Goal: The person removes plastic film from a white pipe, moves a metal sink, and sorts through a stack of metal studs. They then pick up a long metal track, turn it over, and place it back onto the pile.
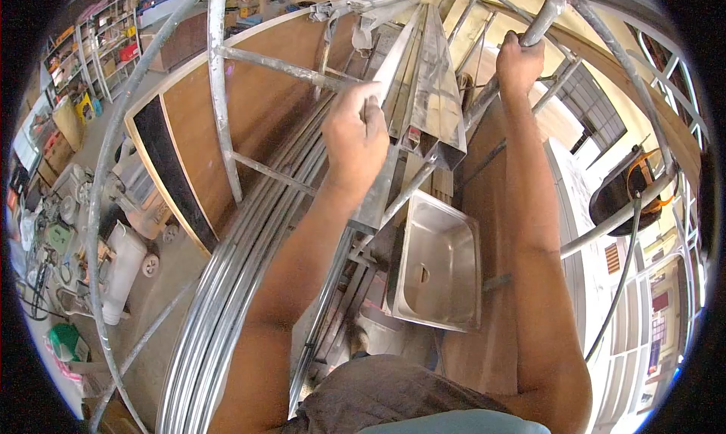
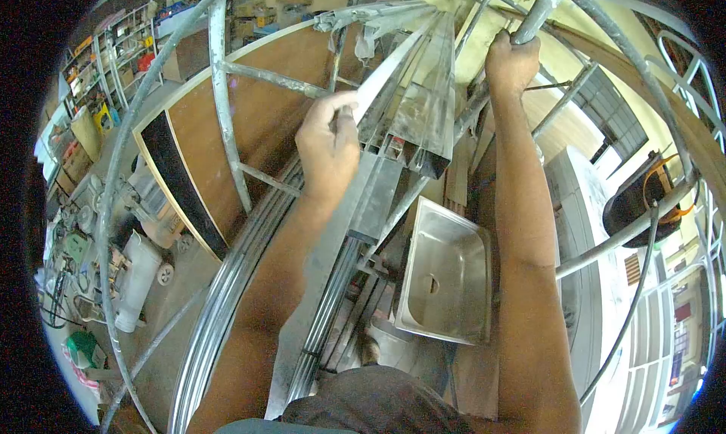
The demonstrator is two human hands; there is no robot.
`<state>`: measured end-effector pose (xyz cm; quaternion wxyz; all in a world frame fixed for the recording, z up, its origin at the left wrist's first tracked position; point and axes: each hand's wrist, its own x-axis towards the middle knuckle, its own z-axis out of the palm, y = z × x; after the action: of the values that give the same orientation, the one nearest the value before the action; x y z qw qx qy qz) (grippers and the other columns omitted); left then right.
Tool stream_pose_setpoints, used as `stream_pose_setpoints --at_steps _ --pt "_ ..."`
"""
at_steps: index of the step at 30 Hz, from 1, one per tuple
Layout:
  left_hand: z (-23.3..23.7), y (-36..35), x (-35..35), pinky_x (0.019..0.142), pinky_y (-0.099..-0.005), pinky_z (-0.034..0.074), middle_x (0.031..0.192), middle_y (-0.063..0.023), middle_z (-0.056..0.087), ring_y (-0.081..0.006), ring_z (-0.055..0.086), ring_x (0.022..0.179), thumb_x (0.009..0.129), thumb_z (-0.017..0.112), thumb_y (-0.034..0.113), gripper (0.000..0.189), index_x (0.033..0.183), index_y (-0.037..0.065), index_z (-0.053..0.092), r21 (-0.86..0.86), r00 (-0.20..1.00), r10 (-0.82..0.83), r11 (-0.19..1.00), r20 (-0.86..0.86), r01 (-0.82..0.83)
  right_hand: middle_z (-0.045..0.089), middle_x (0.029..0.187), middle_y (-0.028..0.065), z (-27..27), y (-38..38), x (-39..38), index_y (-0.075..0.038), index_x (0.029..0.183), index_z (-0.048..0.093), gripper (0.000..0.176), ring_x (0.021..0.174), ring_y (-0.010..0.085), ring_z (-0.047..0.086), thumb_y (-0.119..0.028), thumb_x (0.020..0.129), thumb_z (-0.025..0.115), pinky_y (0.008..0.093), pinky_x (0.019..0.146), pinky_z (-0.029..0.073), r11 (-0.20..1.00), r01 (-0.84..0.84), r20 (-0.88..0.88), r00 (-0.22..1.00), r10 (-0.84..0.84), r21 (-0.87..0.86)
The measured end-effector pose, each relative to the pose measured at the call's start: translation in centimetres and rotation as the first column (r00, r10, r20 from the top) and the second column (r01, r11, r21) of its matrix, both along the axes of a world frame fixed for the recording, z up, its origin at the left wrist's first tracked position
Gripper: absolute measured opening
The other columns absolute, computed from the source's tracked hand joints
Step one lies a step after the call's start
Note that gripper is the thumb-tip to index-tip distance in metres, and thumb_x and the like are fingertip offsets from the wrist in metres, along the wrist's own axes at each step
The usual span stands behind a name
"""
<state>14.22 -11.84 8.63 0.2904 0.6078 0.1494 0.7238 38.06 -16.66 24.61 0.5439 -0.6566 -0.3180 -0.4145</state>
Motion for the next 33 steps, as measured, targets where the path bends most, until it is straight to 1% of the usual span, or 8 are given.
stream_pose_setpoints --at_steps 2,3,5,8,9,14,20,33 --pt "-0.9 0.0 0.2 0.08 -0.0371 0.05 0.095 -0.0193 0.066 -0.0334 0.065 0.089 0.084 0.055 -0.004 0.019 0.1 0.0 0.063 0.083 0.989 0.131 0.987 0.065 -0.136 0.064 0.077 0.0235 0.2 -0.2 -0.3 0.004 0.088 0.054 0.03 0.077 0.0413 0.065 -0.022 0.076 0.065 0.0455 0.076 0.049 1.0 0.017 0.01 1.0 -0.017 -0.014" --pt "-1.7 -0.1 0.1 0.08 -0.0371 0.05 0.095 -0.0193 0.066 -0.0334 0.065 0.089 0.084 0.055 -0.004 0.019 0.1 0.0 0.063 0.084 0.99 0.127 0.988 0.063 -0.132 0.064 0.077 0.0237 0.3 -0.3 -0.6 0.004 0.089 0.054 0.031 0.077 0.0414 0.065 -0.022 0.076 0.065 0.0455 0.077 0.049 1.0 0.016 -0.003 1.0 -0.016 -0.019" --pt "-3.2 -0.3 -0.5 0.079 -0.0381 0.05 0.096 -0.0192 0.066 -0.0344 0.064 0.088 0.084 0.055 -0.006 0.02 0.101 0.0 0.063 -0.138 0.999 0.047 0.989 0.009 -0.045 0.064 0.078 0.024 0.0 -0.3 -0.8 0.004 0.09 0.054 0.031 0.078 0.0415 0.065 -0.021 0.076 0.065 0.0455 0.077 0.049 0.999 0.011 -0.024 1.0 -0.011 -0.032" --pt "-3.4 -1.2 -0.3 0.078 -0.0384 0.051 0.096 -0.0192 0.066 -0.034 0.064 0.088 0.084 0.055 -0.006 0.021 0.102 0.001 0.063 -0.122 0.998 -0.04 0.992 -0.051 0.033 0.064 0.078 0.0243 -0.1 -0.3 -0.6 0.005 0.09 0.054 0.031 0.077 0.0418 0.064 -0.021 0.077 0.066 0.0455 0.076 0.049 1.0 0.017 0.015 1.0 -0.017 -0.015" --pt "-3.3 -2.3 -0.8 0.086 -0.0355 0.048 0.098 -0.0186 0.068 -0.0265 0.065 0.095 0.087 0.053 -0.002 0.02 0.103 -0.001 0.065 -0.135 0.994 -0.073 0.989 -0.077 0.062 0.064 0.078 0.0241 -0.5 -0.7 -0.7 0.004 0.09 0.054 0.031 0.077 0.0418 0.064 -0.021 0.077 0.066 0.0453 0.076 0.049 1.0 0.013 0.003 1.0 -0.013 -0.027" --pt "-4.6 -1.3 -0.4 0.083 -0.0335 0.049 0.097 -0.017 0.069 -0.026 0.067 0.091 0.086 0.054 -0.003 0.019 0.102 -0.001 0.065 -0.021 0.997 -0.047 0.999 -0.069 0.045 0.065 0.078 0.0236 -0.4 -0.7 -0.9 0.004 0.092 0.054 0.033 0.077 0.0428 0.064 -0.023 0.078 0.066 0.0453 0.076 0.049 0.999 0.019 -0.027 0.999 -0.02 -0.035" --pt "-4.3 -0.6 0.1 0.083 -0.0331 0.05 0.097 -0.0162 0.069 -0.025 0.067 0.09 0.085 0.055 -0.005 0.019 0.1 0.001 0.065 -0.054 0.991 -0.102 0.994 -0.089 0.098 0.066 0.083 0.0266 -0.1 -0.1 -0.3 0.004 0.094 0.054 0.033 0.081 0.0452 0.064 -0.023 0.078 0.066 0.0464 0.077 0.049 1.0 -0.007 -0.011 1.0 0.007 -0.004" --pt "-4.7 -0.2 0.4 0.08 -0.0315 0.052 0.096 -0.0171 0.07 -0.0238 0.068 0.089 0.084 0.057 -0.004 0.017 0.099 -0.002 0.066 0.034 0.995 -0.003 0.999 -0.096 0.006 0.066 0.084 0.0261 -0.1 -0.3 -0.9 0.002 0.095 0.055 0.034 0.083 0.0443 0.065 -0.025 0.079 0.066 0.0479 0.077 0.05 1.0 -0.009 -0.067 0.998 0.008 -0.016"
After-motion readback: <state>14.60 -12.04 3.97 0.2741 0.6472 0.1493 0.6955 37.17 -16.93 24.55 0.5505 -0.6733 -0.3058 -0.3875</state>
